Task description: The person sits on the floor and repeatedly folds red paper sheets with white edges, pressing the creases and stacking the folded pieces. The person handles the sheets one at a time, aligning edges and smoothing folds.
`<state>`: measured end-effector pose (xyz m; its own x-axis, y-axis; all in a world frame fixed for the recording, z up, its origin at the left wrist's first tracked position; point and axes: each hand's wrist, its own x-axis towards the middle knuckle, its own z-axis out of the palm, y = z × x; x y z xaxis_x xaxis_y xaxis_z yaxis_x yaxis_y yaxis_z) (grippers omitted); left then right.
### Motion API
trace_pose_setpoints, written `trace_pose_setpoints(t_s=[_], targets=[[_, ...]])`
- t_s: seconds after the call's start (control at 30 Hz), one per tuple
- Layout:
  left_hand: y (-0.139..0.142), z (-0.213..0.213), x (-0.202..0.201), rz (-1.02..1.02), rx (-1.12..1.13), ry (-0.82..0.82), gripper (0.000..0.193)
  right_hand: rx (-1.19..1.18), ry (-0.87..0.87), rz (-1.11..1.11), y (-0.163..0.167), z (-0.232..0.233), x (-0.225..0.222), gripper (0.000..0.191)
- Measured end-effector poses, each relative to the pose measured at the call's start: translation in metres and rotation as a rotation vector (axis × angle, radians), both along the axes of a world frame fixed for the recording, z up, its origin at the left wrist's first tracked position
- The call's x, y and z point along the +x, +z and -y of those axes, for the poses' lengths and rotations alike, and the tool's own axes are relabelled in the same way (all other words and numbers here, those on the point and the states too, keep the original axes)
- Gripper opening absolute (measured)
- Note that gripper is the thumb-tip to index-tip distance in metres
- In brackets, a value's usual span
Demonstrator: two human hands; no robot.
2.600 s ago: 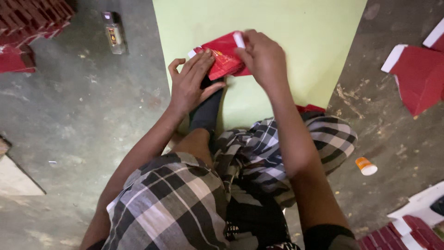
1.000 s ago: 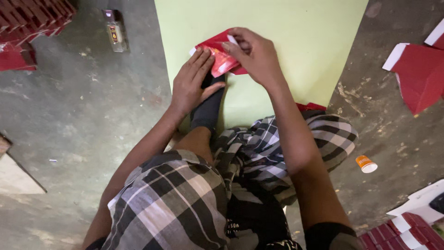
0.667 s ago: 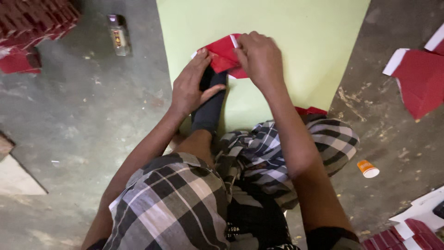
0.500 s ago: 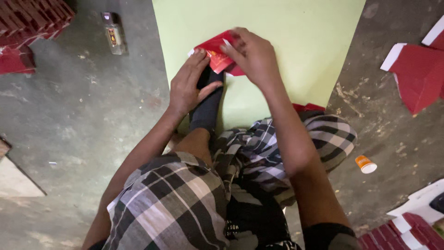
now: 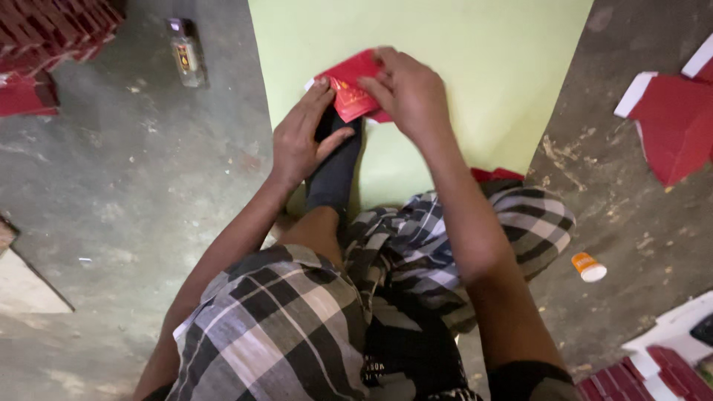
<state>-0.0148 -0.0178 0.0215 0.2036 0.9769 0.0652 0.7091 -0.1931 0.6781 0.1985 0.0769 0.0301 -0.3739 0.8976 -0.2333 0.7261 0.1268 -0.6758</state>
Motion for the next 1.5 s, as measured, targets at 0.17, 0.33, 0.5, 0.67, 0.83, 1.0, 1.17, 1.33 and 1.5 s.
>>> trace_pose_setpoints(t_s=[0.17, 0.33, 0.5, 0.67, 0.83, 1.0, 1.17, 1.33, 1.5], targets=[[-0.007, 0.000, -0.003, -0.055, 0.042, -0.010, 0.073, -0.127, -0.052, -0.362, 0.003, -0.002, 0.000, 0.035], [-0.015, 0.004, -0.004, 0.026, -0.006, 0.023, 0.073, -0.001, 0.036, -0.281, 0.001, -0.003, 0.003, 0.027], [-0.014, 0.000, 0.000, 0.153, -0.147, 0.092, 0.064, 0.029, 0.012, -0.174, 0.001, 0.000, 0.003, 0.025], [-0.011, -0.005, 0.019, 0.089, -0.268, 0.187, 0.066, -0.172, -0.064, -0.162, -0.004, 0.008, -0.001, 0.034], [-0.016, -0.016, 0.046, -0.012, -0.256, 0.223, 0.057, 0.537, 0.261, 0.218, -0.010, 0.042, 0.010, 0.044], [-0.032, -0.034, 0.059, -0.360, -0.033, 0.104, 0.062, 0.196, 0.118, 0.363, 0.010, 0.079, 0.011, 0.043], [-0.032, -0.032, 0.053, -0.266, -0.034, 0.142, 0.057, 0.181, -0.176, 0.116, 0.014, 0.057, -0.053, 0.067], [-0.019, -0.034, 0.056, -0.342, -0.073, 0.140, 0.063, 0.010, -0.405, 0.247, -0.006, 0.054, -0.038, 0.049], [-0.020, -0.043, 0.058, -0.319, -0.094, 0.121, 0.070, -0.158, -0.659, -0.037, -0.013, 0.066, 0.044, 0.066]])
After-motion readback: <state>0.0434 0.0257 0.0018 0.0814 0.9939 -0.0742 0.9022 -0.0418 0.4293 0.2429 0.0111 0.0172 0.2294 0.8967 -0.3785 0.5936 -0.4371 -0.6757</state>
